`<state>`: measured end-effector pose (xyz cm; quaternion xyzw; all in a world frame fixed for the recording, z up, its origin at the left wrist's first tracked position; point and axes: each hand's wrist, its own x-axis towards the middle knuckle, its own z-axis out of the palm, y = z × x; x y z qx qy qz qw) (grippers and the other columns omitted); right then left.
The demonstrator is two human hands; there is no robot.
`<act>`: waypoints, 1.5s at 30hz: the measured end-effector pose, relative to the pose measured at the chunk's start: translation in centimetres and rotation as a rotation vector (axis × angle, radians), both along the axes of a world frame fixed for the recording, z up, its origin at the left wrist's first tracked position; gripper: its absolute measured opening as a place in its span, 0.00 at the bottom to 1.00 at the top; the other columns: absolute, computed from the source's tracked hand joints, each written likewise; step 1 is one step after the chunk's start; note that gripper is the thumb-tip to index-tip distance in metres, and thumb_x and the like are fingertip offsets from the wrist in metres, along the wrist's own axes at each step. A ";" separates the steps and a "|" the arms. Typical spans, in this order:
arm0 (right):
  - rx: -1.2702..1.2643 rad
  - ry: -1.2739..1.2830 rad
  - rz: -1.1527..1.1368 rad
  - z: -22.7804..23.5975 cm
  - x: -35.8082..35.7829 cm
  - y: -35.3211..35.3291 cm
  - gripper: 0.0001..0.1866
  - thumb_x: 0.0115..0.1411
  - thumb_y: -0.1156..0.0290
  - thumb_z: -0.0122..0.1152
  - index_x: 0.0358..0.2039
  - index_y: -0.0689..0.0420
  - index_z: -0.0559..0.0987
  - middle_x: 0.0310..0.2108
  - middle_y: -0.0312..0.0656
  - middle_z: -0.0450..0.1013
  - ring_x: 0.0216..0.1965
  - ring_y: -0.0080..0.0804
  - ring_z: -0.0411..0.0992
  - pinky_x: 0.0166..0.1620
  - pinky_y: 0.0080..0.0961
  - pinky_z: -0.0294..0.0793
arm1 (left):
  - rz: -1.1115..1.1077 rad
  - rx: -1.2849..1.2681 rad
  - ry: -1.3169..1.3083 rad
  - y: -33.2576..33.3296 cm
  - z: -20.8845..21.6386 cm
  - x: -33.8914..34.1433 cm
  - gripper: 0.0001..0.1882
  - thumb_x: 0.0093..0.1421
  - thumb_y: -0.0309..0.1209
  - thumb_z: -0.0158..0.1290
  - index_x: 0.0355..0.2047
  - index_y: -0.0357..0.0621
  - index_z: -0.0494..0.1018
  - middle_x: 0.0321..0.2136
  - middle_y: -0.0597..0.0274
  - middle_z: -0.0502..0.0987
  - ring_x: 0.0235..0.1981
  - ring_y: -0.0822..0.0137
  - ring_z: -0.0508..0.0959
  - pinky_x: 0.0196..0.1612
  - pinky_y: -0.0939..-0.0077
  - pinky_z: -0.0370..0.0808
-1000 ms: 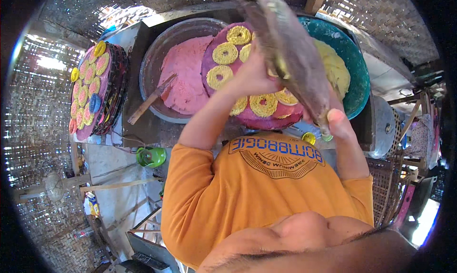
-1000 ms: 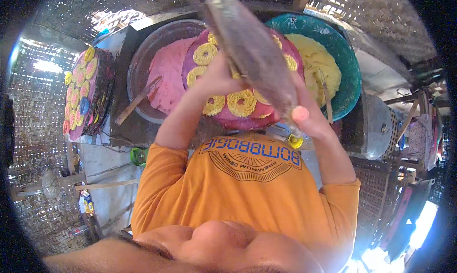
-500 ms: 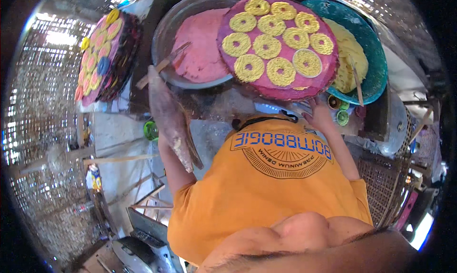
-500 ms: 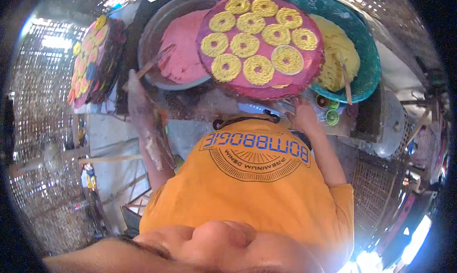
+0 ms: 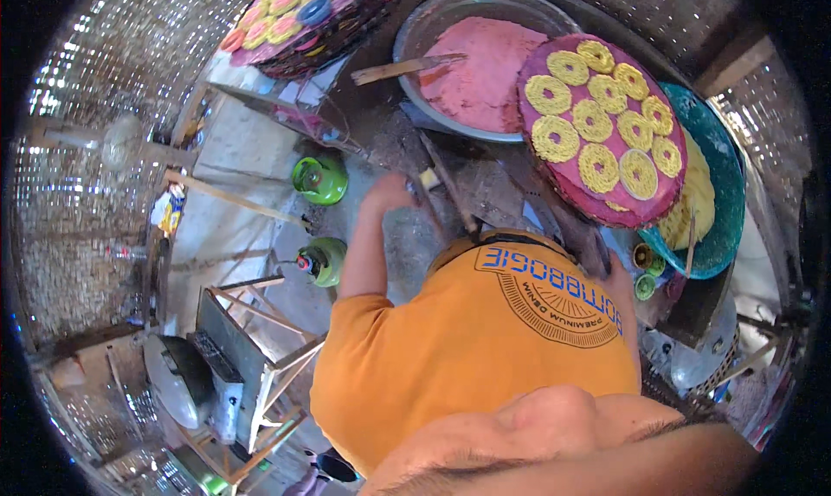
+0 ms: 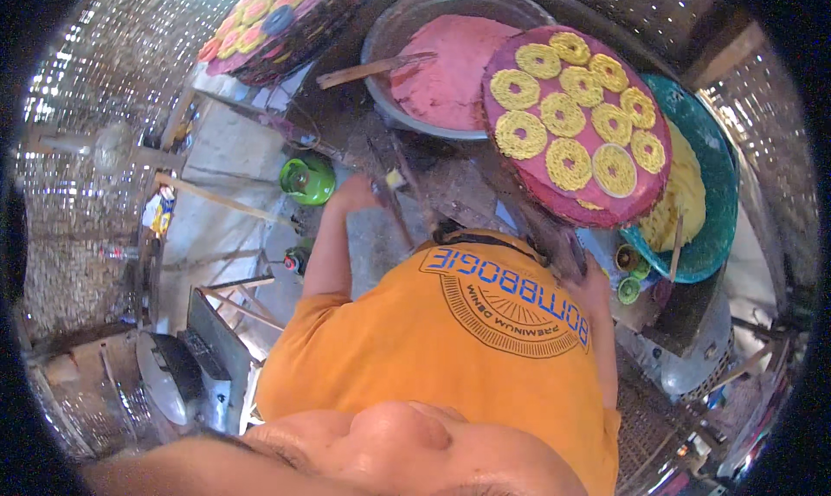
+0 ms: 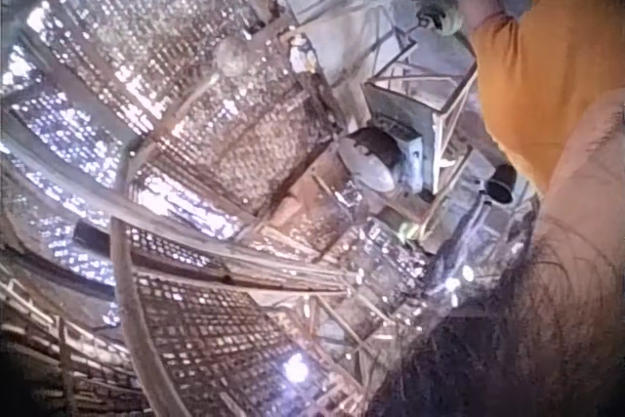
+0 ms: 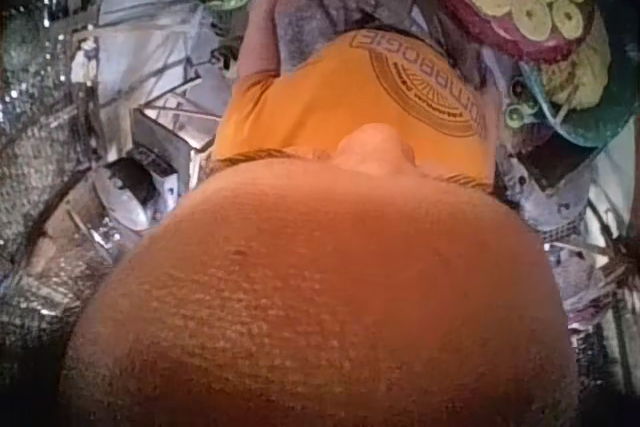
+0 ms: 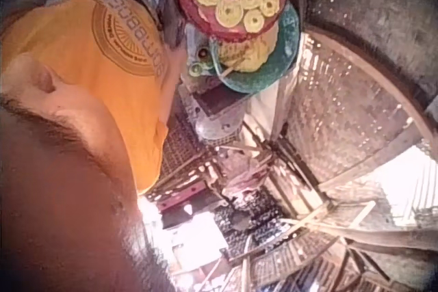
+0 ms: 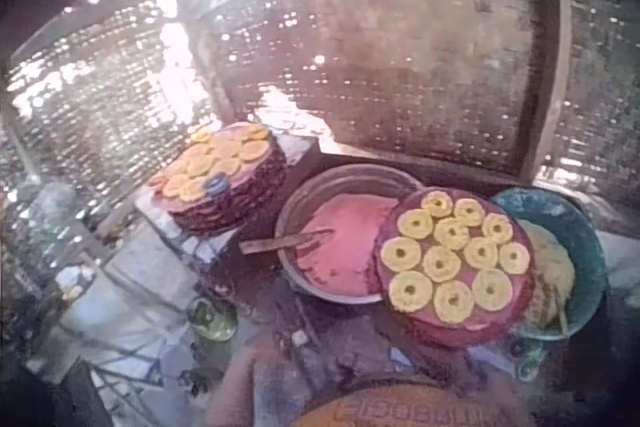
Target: The person prepares food by using a wooden paddle to spread a yellow dough onto circular trays and using a thin tool to refine the shapes. The person handles several colored doughs in basins and places finished items on multiple stacked trays.
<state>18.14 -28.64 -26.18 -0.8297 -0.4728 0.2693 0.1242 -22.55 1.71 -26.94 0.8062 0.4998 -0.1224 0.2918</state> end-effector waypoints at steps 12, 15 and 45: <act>0.068 0.827 -0.438 13.0 2.1 -11.0 0.41 0.26 0.75 0.69 0.49 0.66 0.68 0.44 0.41 0.70 0.47 0.33 0.68 0.50 0.27 0.64 | 0.290 -0.023 -0.069 7.1 -6.3 2.2 0.33 0.39 0.58 0.57 0.37 0.42 0.76 0.39 0.47 0.76 0.42 0.55 0.76 0.44 0.68 0.72; 0.138 0.838 -0.402 15.8 3.0 -13.9 0.46 0.26 0.68 0.74 0.50 0.67 0.66 0.47 0.42 0.68 0.49 0.33 0.65 0.54 0.28 0.59 | 0.095 0.334 0.104 7.6 -7.5 1.2 0.34 0.39 0.60 0.56 0.35 0.43 0.77 0.35 0.49 0.77 0.40 0.55 0.76 0.44 0.67 0.72; 0.020 0.953 -0.369 19.4 6.2 9.2 0.26 0.60 0.44 0.41 0.36 0.57 0.70 0.19 0.39 0.69 0.12 0.24 0.65 0.13 0.19 0.62 | 0.186 -1.567 -1.981 7.0 13.8 36.5 0.41 0.51 0.68 0.36 0.48 0.44 0.65 0.17 0.68 0.68 0.24 0.64 0.69 0.41 0.59 0.67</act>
